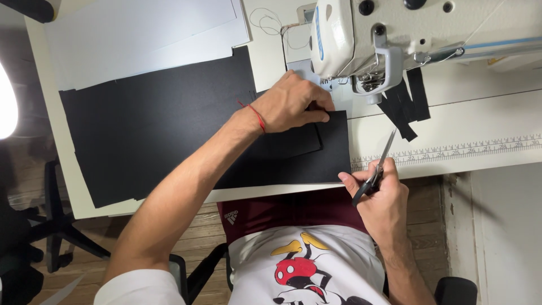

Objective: Cutting and aligning leather pieces for sewing using scissors and templates

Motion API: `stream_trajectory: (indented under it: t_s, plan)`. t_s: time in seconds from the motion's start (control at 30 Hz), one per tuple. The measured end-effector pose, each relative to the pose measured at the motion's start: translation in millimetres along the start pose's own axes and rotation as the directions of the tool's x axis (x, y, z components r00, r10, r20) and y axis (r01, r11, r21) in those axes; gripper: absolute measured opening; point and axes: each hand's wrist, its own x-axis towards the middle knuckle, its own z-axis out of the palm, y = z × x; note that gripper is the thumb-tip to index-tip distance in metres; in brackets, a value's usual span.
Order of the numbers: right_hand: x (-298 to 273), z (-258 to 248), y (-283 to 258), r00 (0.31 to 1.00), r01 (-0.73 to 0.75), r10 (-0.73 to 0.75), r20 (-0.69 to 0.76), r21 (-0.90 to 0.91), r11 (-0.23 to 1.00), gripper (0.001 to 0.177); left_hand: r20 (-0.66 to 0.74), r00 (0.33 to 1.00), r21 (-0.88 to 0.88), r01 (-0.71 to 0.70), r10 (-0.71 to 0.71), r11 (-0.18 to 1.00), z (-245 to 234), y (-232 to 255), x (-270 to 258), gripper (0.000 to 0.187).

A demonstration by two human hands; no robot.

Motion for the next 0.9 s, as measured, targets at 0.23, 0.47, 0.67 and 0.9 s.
stream_trajectory:
  t_s: [0.23, 0.47, 0.67, 0.9]
  plan:
    - [4, -5, -8, 0.995, -0.051, 0.055, 0.081, -0.043, 0.998, 0.051, -0.147, 0.988, 0.150, 0.069, -0.047, 0.986, 0, 24, -21, 0.018]
    - [17, -15, -42, 0.972, -0.114, 0.126, 0.198, -0.074, 0.991, 0.043, -0.236, 0.972, 0.144, 0.058, -0.023, 0.988, 12, -3, -25, 0.017]
    - [14, -32, -7, 0.958, -0.082, 0.097, 0.271, -0.066, 0.994, 0.035, -0.229, 0.973, 0.151, 0.042, -0.006, 0.988, -2, -21, -26, 0.007]
    - [-55, -19, 75, 0.609, -0.364, -0.366, 0.704, 0.658, 0.659, 0.031, -0.147, 0.989, 0.190, 0.037, -0.008, 0.981, -17, -29, -16, 0.012]
